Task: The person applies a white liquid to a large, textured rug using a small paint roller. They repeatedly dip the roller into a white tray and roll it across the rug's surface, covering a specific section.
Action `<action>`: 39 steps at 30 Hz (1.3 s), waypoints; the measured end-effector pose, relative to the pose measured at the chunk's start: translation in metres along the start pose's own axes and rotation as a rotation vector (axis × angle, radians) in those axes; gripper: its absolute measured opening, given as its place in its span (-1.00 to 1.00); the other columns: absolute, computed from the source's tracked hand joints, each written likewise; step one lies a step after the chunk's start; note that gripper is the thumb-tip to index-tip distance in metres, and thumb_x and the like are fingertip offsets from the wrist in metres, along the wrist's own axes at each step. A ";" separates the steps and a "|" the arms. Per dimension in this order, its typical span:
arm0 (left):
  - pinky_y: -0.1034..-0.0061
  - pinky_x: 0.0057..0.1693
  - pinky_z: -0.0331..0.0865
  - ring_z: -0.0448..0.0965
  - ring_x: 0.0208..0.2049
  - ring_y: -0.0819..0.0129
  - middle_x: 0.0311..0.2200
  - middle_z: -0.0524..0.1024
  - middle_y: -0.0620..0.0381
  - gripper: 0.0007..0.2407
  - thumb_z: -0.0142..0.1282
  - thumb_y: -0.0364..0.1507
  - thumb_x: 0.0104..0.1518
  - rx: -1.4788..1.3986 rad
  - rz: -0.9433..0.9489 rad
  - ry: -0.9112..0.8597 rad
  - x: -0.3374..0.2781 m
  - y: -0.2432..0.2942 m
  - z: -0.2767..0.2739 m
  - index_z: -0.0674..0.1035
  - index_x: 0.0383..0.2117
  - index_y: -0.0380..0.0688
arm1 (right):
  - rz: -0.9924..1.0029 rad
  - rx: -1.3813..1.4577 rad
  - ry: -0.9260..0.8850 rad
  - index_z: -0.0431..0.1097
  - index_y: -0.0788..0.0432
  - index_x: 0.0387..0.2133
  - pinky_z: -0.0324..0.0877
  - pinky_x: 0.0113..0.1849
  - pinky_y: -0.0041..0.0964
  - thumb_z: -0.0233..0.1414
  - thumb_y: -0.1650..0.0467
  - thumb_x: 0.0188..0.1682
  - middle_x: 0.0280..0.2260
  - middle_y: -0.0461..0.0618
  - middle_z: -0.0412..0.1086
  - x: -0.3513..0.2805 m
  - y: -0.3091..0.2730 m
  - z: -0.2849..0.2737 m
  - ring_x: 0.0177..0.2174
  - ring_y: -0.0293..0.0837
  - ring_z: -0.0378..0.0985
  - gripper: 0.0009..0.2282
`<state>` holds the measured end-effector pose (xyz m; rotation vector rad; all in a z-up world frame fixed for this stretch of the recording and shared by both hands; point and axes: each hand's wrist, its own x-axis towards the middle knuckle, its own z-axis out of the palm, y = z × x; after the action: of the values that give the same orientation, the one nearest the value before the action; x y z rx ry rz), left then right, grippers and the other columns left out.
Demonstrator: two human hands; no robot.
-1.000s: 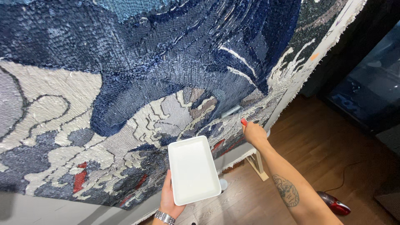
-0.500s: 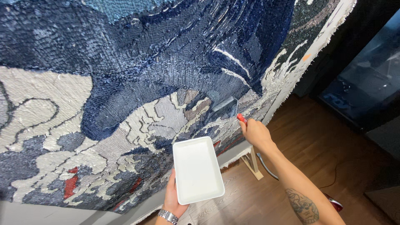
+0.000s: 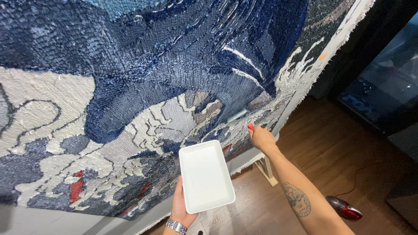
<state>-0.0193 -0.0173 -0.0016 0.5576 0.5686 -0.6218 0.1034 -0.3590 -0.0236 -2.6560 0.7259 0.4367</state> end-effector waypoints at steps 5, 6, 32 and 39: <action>-0.01 0.15 0.37 0.51 0.07 -0.09 0.14 0.53 -0.06 -0.41 -0.18 0.05 0.21 0.000 -0.008 -0.016 0.004 0.009 -0.004 0.50 0.25 -0.04 | 0.007 0.088 -0.027 0.38 0.29 -0.19 0.45 -0.23 0.16 -0.25 0.11 0.21 -0.23 0.29 0.52 -0.001 0.012 0.001 -0.26 0.25 0.59 -0.54; -0.01 0.12 0.39 0.52 0.06 -0.09 0.14 0.54 -0.06 -0.40 -0.18 0.05 0.20 0.015 -0.007 -0.032 0.006 0.009 -0.006 0.49 0.25 -0.03 | 0.020 0.119 -0.056 0.36 0.26 -0.16 0.45 -0.23 0.12 -0.25 0.08 0.21 -0.20 0.25 0.50 -0.003 0.016 0.001 -0.25 0.19 0.58 -0.54; -0.04 0.08 0.41 0.54 0.04 -0.08 0.13 0.55 -0.03 -0.41 -0.14 0.07 0.18 0.015 -0.048 -0.101 -0.004 -0.025 0.012 0.51 0.25 0.03 | -0.290 0.409 0.221 0.29 0.21 -0.38 0.26 -0.32 0.05 -0.31 0.15 0.24 -0.48 0.14 0.39 -0.073 0.017 -0.064 -0.46 0.15 0.44 -0.59; -0.03 0.03 0.43 0.55 0.02 -0.08 0.12 0.56 -0.02 -0.41 -0.16 0.07 0.19 0.031 -0.025 -0.069 -0.008 -0.018 0.003 0.52 0.24 0.05 | -0.256 0.436 0.120 0.30 0.22 -0.39 0.27 -0.21 0.12 -0.34 0.13 0.24 -0.37 0.25 0.45 -0.062 0.007 -0.011 -0.34 0.31 0.50 -0.56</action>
<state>-0.0361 -0.0281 -0.0001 0.5571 0.5018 -0.6718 0.0510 -0.3426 0.0084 -2.3281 0.4412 0.0402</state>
